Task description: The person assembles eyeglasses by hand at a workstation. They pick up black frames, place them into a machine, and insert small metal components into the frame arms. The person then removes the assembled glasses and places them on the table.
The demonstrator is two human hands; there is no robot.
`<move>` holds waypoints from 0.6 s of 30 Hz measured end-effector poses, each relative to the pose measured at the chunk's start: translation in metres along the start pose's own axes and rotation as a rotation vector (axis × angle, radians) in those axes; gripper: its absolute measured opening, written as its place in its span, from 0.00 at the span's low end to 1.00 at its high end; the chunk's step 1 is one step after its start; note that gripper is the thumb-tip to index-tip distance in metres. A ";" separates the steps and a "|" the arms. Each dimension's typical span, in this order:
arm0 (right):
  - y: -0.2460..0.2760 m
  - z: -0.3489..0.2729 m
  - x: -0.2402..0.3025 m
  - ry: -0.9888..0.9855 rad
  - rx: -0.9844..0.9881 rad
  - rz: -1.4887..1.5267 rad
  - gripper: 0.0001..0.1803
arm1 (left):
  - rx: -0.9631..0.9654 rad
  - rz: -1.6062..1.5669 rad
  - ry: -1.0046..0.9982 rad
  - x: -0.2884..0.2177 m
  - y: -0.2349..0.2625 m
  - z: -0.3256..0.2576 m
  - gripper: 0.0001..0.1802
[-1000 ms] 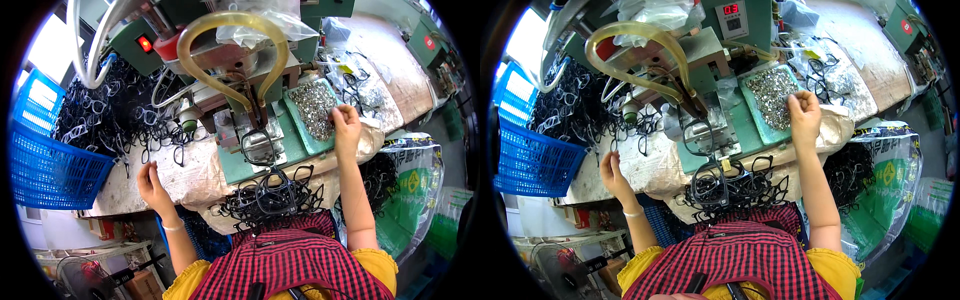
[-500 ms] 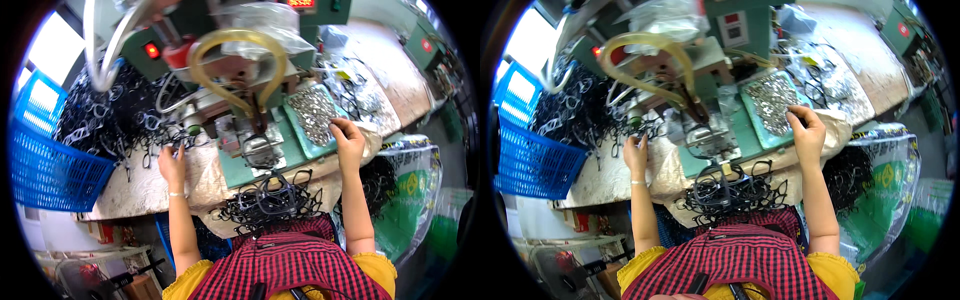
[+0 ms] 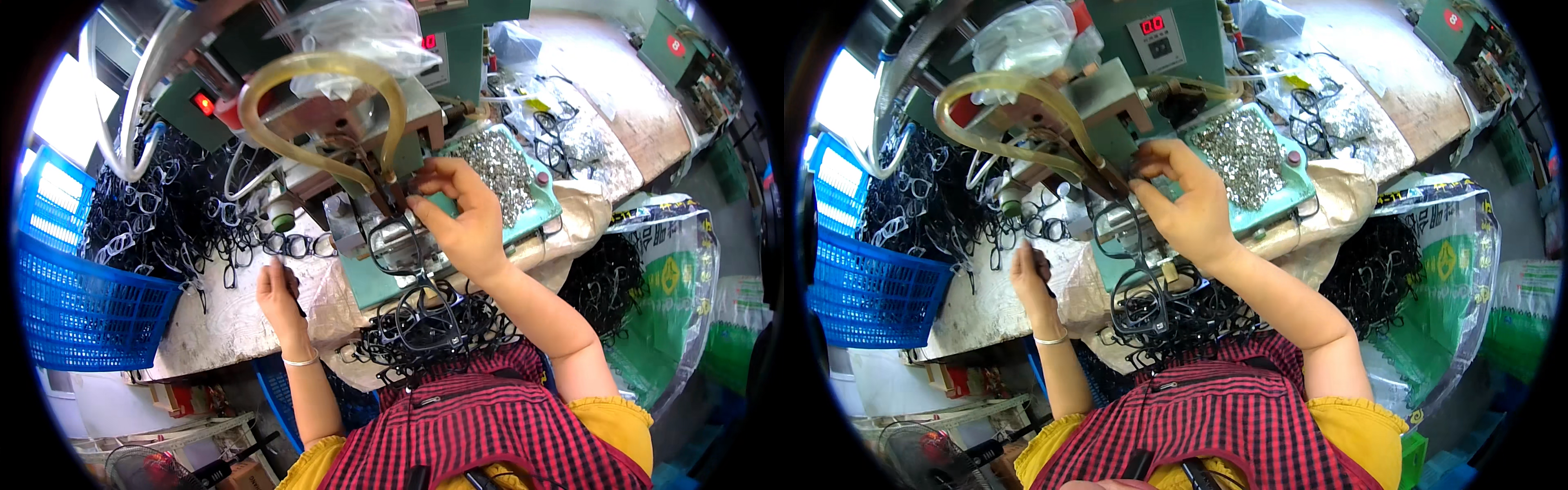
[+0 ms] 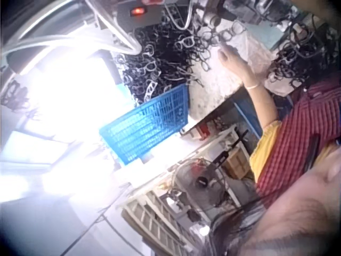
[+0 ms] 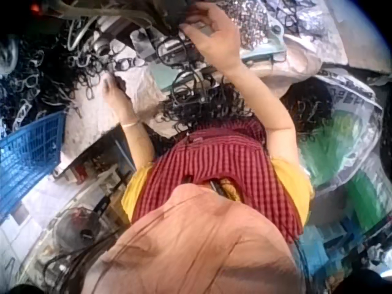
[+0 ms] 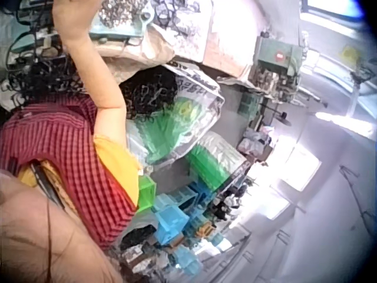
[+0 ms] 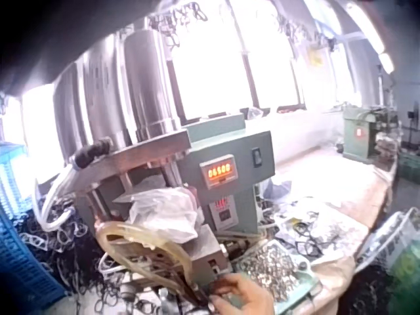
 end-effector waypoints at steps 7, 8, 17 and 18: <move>-0.015 0.004 0.013 -0.194 0.056 0.309 0.22 | 0.098 0.081 -0.899 -0.156 -0.081 -0.086 0.12; -0.017 0.002 0.014 -0.230 0.039 0.317 0.23 | -0.022 0.342 -1.001 -0.164 -0.093 -0.086 0.14; 0.037 0.010 0.004 0.218 0.229 -0.748 0.15 | 0.565 0.268 -1.144 -0.122 -0.111 -0.106 0.03; 0.055 0.009 -0.014 0.223 0.182 -1.068 0.12 | 0.590 0.297 -1.131 -0.125 -0.123 -0.114 0.10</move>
Point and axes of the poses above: each hand's wrist, its own z-axis towards the middle knuckle, its own y-axis out of the back of the hand, x = y × z, the point moved 4 cm from there along z, towards the middle knuckle, and after that the axes turned 10 degrees about y, right-handed, at the moved point
